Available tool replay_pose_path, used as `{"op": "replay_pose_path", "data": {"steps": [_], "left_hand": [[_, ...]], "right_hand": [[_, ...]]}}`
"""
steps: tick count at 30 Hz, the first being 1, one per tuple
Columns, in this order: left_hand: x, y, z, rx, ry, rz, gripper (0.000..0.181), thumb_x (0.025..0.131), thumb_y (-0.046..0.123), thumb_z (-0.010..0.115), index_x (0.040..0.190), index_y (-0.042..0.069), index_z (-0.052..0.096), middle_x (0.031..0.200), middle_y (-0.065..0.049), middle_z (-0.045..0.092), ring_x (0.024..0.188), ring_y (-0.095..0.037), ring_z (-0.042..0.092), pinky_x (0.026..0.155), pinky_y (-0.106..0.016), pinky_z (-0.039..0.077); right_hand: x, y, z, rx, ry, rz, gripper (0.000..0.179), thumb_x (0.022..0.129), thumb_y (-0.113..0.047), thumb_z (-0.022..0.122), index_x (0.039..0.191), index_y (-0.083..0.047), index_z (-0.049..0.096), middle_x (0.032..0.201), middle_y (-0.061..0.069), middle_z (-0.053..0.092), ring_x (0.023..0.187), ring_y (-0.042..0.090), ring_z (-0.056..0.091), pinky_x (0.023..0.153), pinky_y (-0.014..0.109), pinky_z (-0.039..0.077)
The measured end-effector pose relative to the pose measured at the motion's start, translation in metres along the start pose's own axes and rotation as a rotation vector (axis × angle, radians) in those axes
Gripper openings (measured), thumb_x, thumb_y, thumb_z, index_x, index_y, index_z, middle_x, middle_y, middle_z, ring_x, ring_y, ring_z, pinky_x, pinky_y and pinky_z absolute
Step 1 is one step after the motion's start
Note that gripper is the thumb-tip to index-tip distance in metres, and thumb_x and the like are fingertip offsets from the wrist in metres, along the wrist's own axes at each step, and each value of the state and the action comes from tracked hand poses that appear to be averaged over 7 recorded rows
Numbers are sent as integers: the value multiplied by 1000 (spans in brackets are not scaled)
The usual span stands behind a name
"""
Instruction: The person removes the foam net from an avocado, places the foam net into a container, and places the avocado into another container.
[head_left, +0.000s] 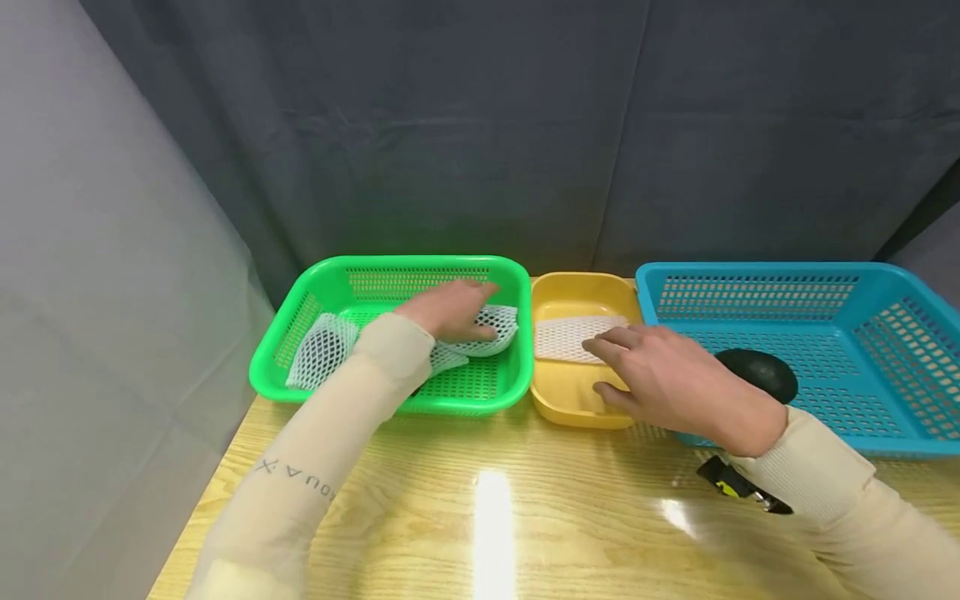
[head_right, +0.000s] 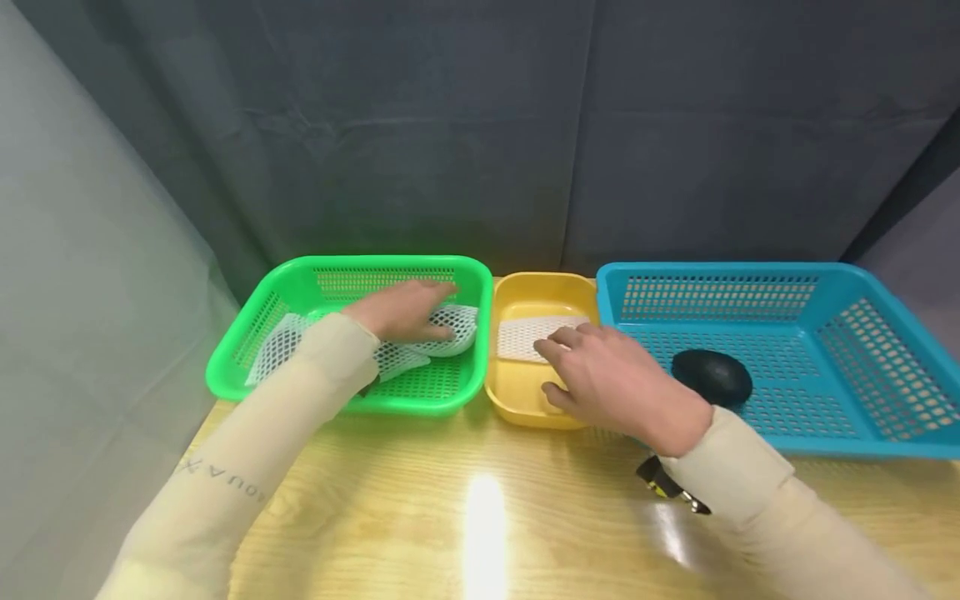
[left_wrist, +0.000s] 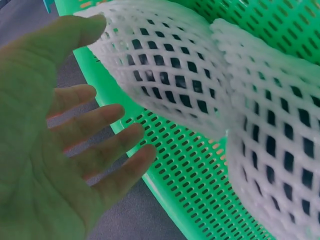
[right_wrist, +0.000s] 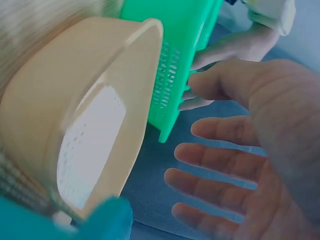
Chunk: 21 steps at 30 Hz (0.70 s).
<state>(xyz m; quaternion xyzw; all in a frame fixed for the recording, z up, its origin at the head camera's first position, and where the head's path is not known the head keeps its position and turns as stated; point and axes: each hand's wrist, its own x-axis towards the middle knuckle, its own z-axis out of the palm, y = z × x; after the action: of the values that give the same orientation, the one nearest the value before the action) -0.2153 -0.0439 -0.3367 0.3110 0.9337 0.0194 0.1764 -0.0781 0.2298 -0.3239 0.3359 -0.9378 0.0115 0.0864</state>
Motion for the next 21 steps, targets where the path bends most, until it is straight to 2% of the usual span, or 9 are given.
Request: {"op": "replay_pose_path", "data": {"steps": [5, 10, 15, 18, 21], "left_hand": [[10, 2, 1, -12, -23, 12, 81, 98, 43, 68, 163, 14, 30, 167, -10, 39, 156, -29, 37, 129, -45, 34], [16, 2, 6, -30, -53, 3, 88, 93, 47, 73, 163, 14, 30, 165, -9, 42, 154, -29, 41, 128, -45, 34], [20, 5, 13, -37, -97, 27, 86, 90, 44, 79, 159, 14, 37, 147, -10, 58, 134, -27, 57, 116, -43, 47], [21, 6, 17, -34, -100, 27, 81, 88, 39, 82, 154, 14, 43, 134, -7, 63, 118, -24, 60, 106, -41, 52], [22, 6, 20, -29, -95, 6, 81, 86, 36, 84, 153, 15, 44, 135, -7, 62, 119, -24, 59, 106, -41, 52]], "right_hand": [[-5, -3, 6, 49, 8, 41, 44, 88, -27, 79, 124, -3, 70, 119, 11, 75, 103, 31, 74, 85, 48, 62], [-9, -4, 13, 77, 33, 54, 44, 90, -28, 78, 125, -2, 70, 119, 12, 75, 104, 32, 74, 87, 49, 61], [-14, -5, 18, 100, 58, 78, 47, 91, -29, 76, 129, -3, 68, 123, 12, 74, 107, 33, 73, 88, 51, 61], [-16, -5, 22, 116, 88, 81, 48, 91, -29, 77, 130, -3, 68, 123, 13, 74, 108, 33, 73, 88, 51, 61], [-15, -6, 25, 139, 111, 88, 48, 90, -29, 77, 130, -4, 68, 123, 12, 74, 111, 33, 73, 88, 51, 61]]}}
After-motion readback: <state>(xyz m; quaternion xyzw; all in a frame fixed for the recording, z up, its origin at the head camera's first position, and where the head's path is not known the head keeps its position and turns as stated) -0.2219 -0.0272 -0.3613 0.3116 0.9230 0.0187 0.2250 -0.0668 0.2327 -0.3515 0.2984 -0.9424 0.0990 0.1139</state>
